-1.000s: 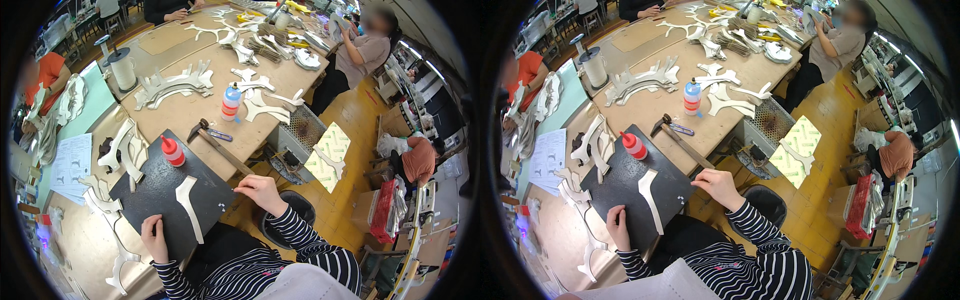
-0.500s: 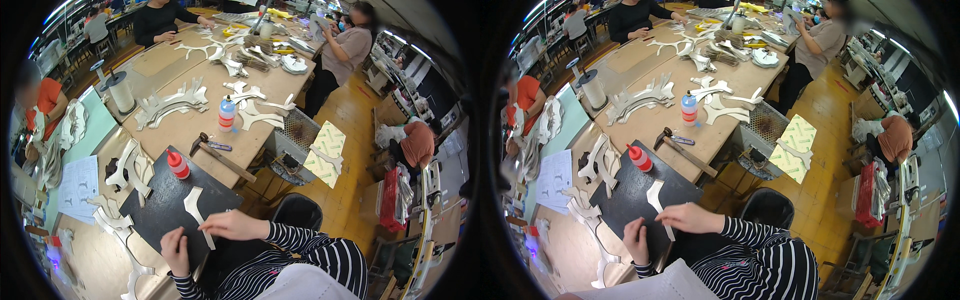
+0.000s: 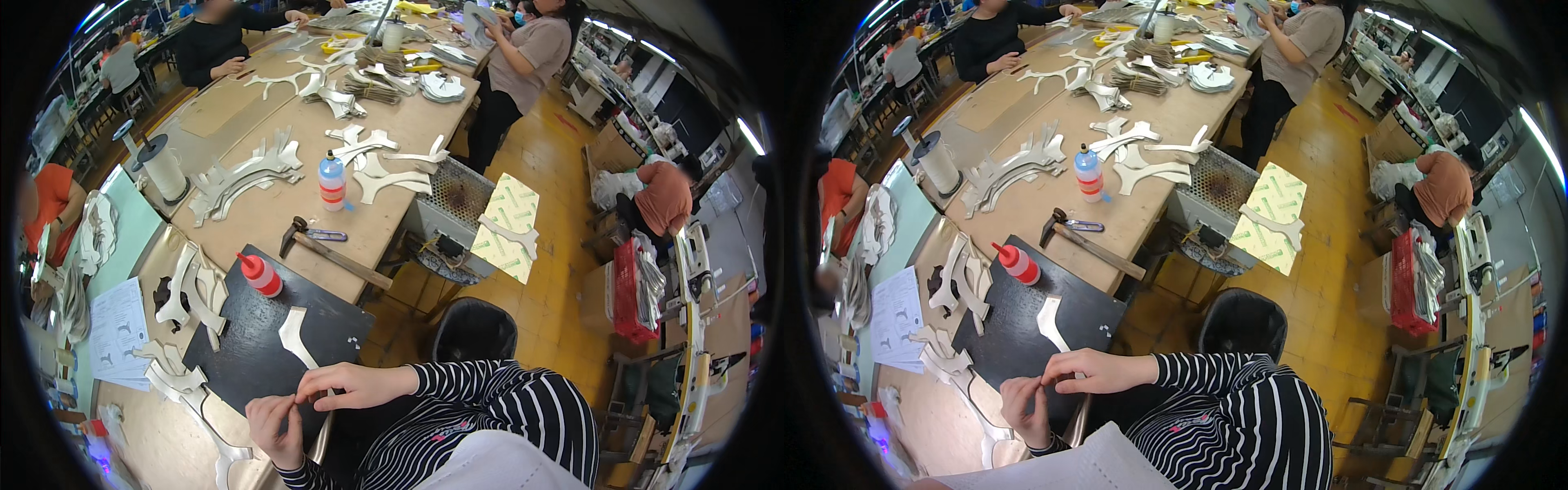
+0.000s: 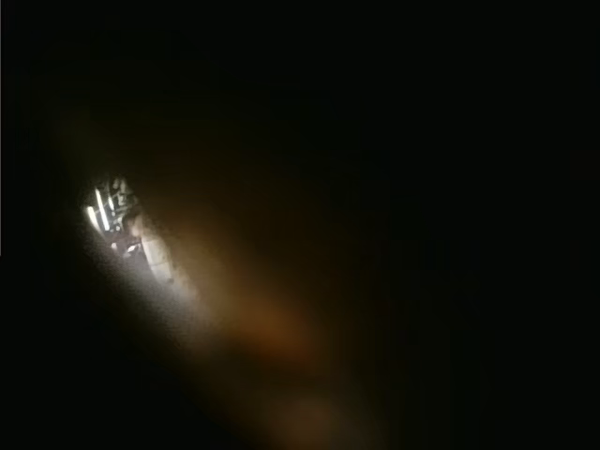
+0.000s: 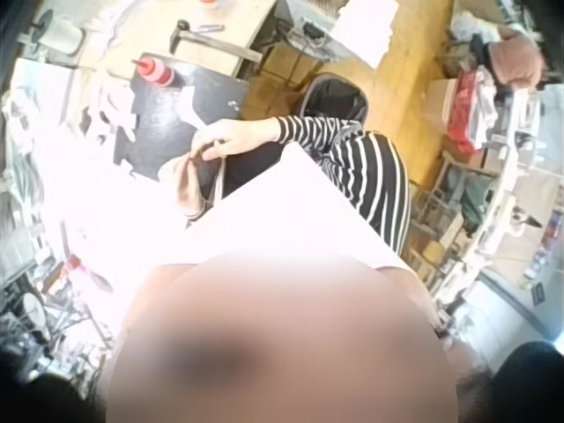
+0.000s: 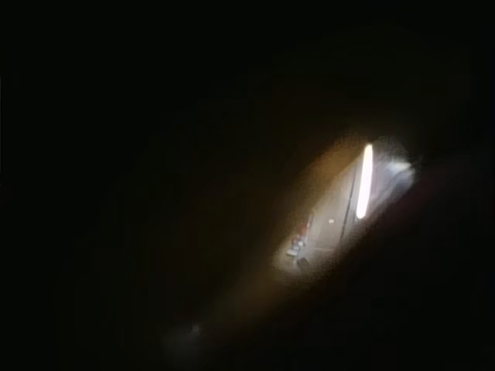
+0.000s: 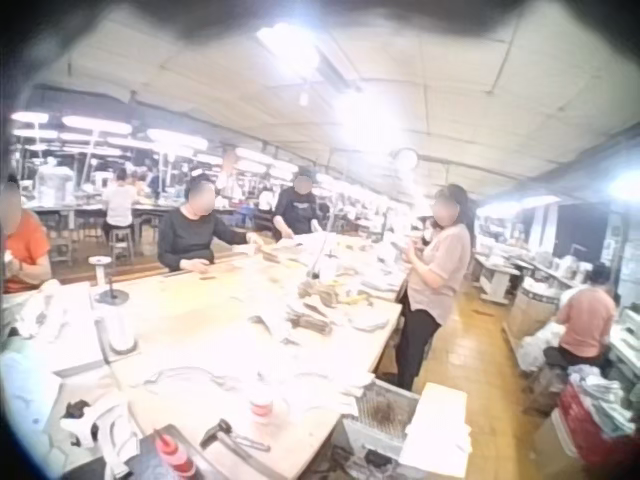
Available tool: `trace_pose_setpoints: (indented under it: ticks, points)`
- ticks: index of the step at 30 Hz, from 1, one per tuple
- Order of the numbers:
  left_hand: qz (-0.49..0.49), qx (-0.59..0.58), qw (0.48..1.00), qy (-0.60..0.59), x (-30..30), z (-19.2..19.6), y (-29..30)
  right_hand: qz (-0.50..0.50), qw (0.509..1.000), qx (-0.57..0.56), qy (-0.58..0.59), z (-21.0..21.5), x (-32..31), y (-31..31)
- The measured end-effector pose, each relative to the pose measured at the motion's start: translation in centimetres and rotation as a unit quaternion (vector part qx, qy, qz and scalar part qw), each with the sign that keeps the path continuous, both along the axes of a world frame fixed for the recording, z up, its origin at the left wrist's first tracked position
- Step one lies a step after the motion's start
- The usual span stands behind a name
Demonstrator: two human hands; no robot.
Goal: The person assembles light-colored leather or synthetic parts by hand, folding and pressing edges together on a black mat. They use a hammer to tap the joined edges and a small tool to refine the seam. The person handles multiple parts, aligning and joining them sequentially.
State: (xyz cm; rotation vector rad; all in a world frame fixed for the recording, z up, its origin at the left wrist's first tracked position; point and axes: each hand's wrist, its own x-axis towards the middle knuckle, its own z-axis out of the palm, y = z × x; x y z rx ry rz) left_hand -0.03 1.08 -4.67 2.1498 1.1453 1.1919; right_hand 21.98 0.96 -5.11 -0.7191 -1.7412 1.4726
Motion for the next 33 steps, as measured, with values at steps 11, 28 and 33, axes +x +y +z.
trace_pose_setpoints:
  ticks: [11,28,33]
  points:
    - [-0.015,0.048,0.998,0.049,-0.1,1.7,1.3,-0.02,0.997,-0.03,0.065,0.6,-0.3,-0.2]
    - [0.114,0.011,0.993,0.03,-0.1,0.8,0.9,-0.035,0.996,0.077,-0.035,1.3,-2.0,-0.4]
    - [0.132,-0.016,0.991,-0.005,0.4,0.8,0.7,-0.05,0.996,0.066,-0.02,1.2,-2.3,-0.5]
